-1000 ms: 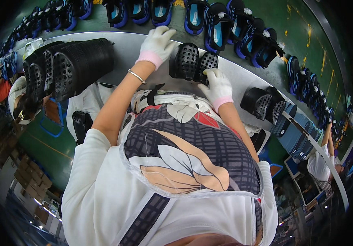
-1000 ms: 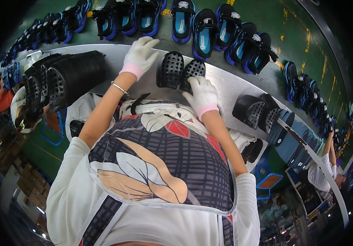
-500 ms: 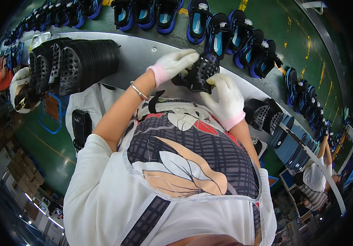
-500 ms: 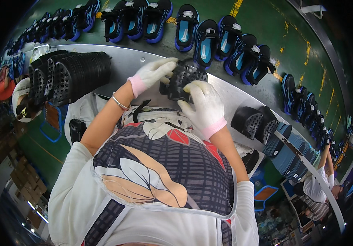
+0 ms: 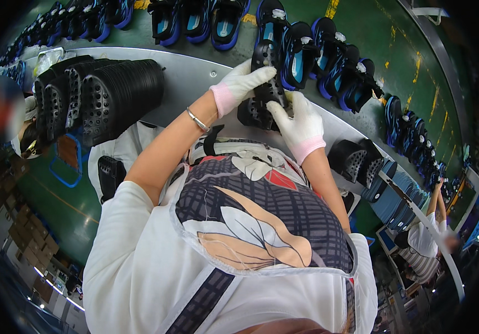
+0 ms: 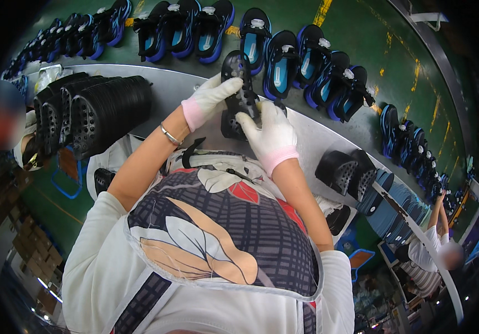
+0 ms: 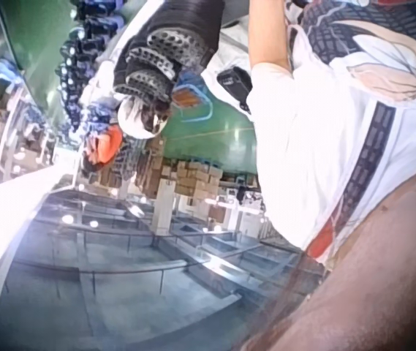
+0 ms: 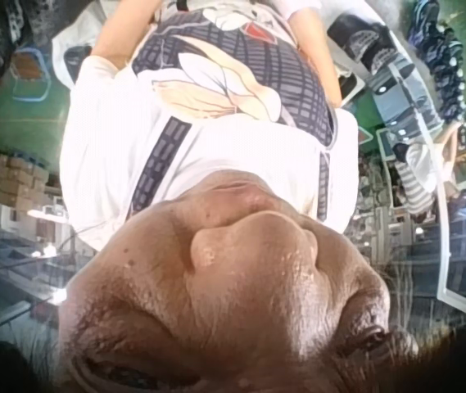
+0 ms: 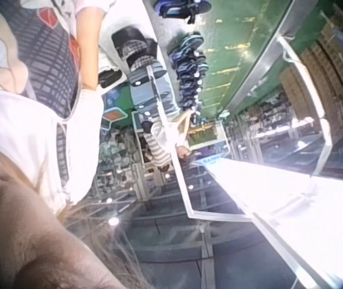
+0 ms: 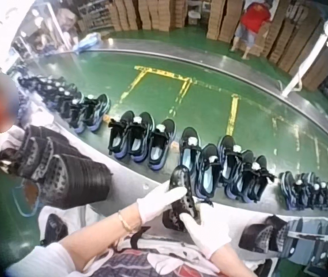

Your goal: The person attaches black shoe soles to blue and black sneakers on a factory assembly line. They pick up a sole, align it with a shoe, and press it into place, repeating this process for multiple pairs. Later, they retrieve additional soles from a large white sack.

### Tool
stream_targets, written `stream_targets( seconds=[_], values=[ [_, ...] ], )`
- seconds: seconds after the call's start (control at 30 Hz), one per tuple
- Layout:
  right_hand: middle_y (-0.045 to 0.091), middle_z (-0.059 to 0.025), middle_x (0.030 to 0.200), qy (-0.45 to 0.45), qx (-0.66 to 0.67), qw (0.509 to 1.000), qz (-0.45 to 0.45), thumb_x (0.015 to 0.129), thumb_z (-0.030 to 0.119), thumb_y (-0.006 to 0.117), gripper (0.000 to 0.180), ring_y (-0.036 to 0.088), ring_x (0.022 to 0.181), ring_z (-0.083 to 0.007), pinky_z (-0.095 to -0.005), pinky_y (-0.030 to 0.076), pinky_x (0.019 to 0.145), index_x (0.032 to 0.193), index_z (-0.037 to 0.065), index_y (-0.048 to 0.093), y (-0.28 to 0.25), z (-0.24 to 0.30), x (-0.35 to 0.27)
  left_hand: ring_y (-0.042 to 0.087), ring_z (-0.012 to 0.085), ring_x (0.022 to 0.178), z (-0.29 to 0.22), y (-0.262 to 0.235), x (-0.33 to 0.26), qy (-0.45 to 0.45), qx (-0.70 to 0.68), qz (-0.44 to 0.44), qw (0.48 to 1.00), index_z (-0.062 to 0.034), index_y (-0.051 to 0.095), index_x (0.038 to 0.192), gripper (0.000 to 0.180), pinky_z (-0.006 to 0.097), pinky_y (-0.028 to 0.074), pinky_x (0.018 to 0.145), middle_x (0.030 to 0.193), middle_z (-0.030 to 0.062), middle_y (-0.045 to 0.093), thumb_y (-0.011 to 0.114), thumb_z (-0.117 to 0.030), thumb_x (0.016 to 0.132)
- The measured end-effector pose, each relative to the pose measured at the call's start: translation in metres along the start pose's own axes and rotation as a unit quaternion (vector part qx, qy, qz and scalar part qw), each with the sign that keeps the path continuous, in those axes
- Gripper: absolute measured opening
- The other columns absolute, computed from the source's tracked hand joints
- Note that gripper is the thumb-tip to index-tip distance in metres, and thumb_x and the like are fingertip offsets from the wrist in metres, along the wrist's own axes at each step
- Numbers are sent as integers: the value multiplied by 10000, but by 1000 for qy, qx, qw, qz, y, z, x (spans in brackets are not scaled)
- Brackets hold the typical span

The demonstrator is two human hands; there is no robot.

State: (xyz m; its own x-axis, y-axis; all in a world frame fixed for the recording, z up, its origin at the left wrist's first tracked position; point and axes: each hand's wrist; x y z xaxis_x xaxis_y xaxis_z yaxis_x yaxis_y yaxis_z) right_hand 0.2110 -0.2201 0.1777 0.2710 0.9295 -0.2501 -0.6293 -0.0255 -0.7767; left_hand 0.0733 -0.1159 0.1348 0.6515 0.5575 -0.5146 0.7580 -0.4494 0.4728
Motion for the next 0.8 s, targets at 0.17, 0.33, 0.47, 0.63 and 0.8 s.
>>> stream_targets(
  seconds=[0.17, 0.33, 0.47, 0.63, 0.8],
  values=[
    [636, -175, 726, 17, -34, 999, -3, 832, 379, 616, 316, 621, 725, -387, -448, 489, 662, 886, 68, 593, 4, -3, 23, 590, 179, 1038, 0, -9, 21, -21, -24, 5, 999, -39, 512, 1205, 470, 369, 479, 923, 1108, 59, 584, 646, -361, 889],
    [641, -218, 777, 99, 27, 994, 37, 836, 413, 579, 387, 625, 786, -395, -441, 488, 704, 870, 30, 619, 6, -10, 49, 588, 231, 1041, 4, -29, 50, -36, 224, -40, 973, -21, 579, 1156, 521, 339, 472, 903, 1111, 128, 588, 656, -431, 843],
    [642, -243, 825, 124, -45, 989, 61, 827, 477, 551, 473, 620, 833, -410, -448, 490, 749, 887, 17, 642, 5, -27, 80, 554, 328, 1076, 27, -46, 63, 223, 469, -57, 853, -33, 580, 1172, 476, 366, 450, 936, 1173, 198, 553, 652, -344, 818],
    [649, -245, 874, 100, -113, 980, 131, 814, 462, 520, 481, 626, 888, -389, -424, 491, 800, 896, 11, 665, -17, -16, 126, 540, 356, 1055, 26, -46, 81, 208, 599, -18, 773, -82, 569, 1162, 376, 410, 460, 900, 1175, 151, 547, 627, -256, 833],
    [666, -219, 890, 99, -181, 967, 150, 836, 471, 482, 491, 640, 901, -374, -415, 498, 802, 911, 24, 671, -9, 5, 170, 569, 363, 997, 27, -54, 116, 149, 656, 1, 740, -88, 610, 1109, 338, 449, 467, 860, 1118, 152, 588, 597, -306, 851]
  ],
)
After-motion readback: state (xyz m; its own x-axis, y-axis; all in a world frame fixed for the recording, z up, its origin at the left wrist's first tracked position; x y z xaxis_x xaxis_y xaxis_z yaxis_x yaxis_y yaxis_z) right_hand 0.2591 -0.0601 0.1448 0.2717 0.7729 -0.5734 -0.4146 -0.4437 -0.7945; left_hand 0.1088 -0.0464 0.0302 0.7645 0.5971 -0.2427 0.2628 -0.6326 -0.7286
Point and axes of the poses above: each hand's wrist, its own x-axis towards the middle knuckle, its own y-axis out of the palm, z = x × y
